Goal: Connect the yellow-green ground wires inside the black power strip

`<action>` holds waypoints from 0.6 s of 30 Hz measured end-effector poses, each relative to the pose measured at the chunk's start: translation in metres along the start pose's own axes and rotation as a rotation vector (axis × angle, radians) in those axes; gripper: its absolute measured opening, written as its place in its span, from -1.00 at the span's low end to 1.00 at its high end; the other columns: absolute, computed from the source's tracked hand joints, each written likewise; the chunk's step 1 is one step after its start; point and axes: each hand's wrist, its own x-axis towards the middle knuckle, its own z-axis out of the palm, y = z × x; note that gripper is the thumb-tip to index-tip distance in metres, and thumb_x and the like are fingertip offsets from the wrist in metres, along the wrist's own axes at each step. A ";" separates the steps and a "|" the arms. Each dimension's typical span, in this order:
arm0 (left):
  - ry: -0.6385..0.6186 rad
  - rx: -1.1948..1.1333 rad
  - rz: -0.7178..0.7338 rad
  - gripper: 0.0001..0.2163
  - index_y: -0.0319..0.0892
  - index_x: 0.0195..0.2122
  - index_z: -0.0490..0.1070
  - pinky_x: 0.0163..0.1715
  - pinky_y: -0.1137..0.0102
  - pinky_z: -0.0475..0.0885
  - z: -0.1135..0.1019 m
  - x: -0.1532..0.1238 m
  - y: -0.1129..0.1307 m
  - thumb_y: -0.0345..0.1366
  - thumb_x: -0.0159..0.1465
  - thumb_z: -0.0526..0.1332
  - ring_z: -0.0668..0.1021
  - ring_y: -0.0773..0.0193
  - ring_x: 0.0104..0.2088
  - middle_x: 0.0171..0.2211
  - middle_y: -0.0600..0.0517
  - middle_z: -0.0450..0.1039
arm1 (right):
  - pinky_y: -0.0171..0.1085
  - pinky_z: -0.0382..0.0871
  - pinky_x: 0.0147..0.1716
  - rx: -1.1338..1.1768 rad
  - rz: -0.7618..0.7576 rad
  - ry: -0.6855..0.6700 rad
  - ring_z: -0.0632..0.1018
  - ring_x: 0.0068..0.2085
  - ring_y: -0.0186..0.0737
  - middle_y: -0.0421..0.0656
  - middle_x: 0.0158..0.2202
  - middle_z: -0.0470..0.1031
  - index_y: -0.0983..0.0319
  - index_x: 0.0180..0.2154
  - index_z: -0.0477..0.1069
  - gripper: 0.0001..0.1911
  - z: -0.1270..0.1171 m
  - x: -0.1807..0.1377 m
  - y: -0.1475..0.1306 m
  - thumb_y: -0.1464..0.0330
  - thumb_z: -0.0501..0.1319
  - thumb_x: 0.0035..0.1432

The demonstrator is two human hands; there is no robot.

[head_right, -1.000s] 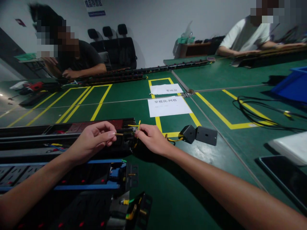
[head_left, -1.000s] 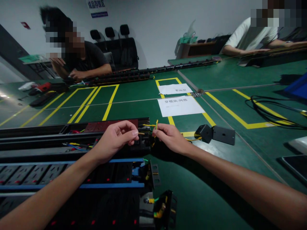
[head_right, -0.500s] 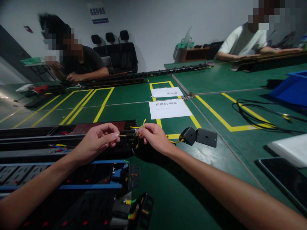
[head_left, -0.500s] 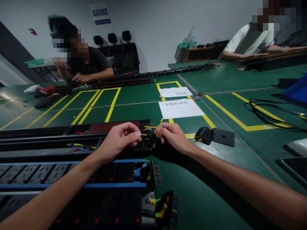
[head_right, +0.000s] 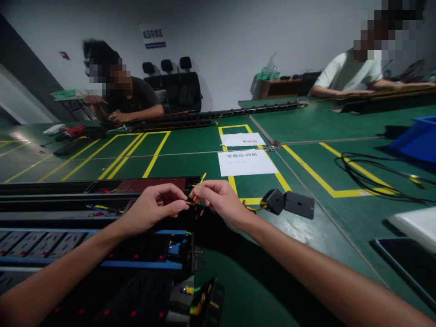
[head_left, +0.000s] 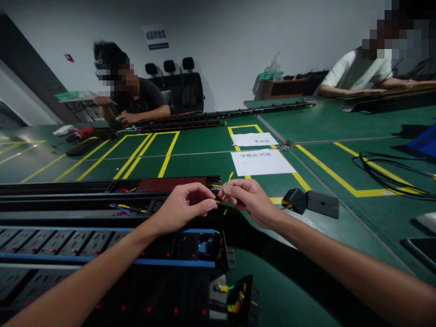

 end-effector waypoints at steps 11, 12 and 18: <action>-0.044 -0.097 0.009 -0.66 -0.20 -0.26 0.40 -0.35 0.45 0.38 0.002 -0.002 -0.002 -0.13 0.11 0.45 0.47 0.38 -0.40 -0.38 0.11 0.46 | -0.35 0.13 -0.52 -0.023 -0.110 -0.176 0.34 -0.46 -0.38 -0.17 -0.36 0.51 0.21 -0.28 0.58 -0.75 0.000 -0.006 -0.002 0.17 0.27 0.26; -0.044 -0.106 0.014 -0.66 -0.20 -0.27 0.39 -0.34 0.45 0.37 0.002 -0.002 -0.002 -0.14 0.10 0.47 0.46 0.39 -0.39 -0.38 0.13 0.45 | -0.34 0.18 -0.48 -0.037 -0.131 -0.186 0.38 -0.42 -0.35 -0.17 -0.35 0.51 0.21 -0.25 0.57 -0.76 0.001 -0.007 -0.003 0.18 0.26 0.28; -0.084 -0.096 0.048 -0.70 -0.20 -0.34 0.37 -0.35 0.47 0.30 0.002 -0.004 -0.001 -0.24 0.09 0.48 0.40 0.42 -0.40 -0.40 0.15 0.39 | -0.28 0.35 -0.25 -0.092 -0.252 -0.119 0.49 -0.24 -0.27 -0.18 -0.27 0.51 0.20 -0.21 0.46 -0.89 0.006 -0.009 -0.002 0.30 0.28 0.27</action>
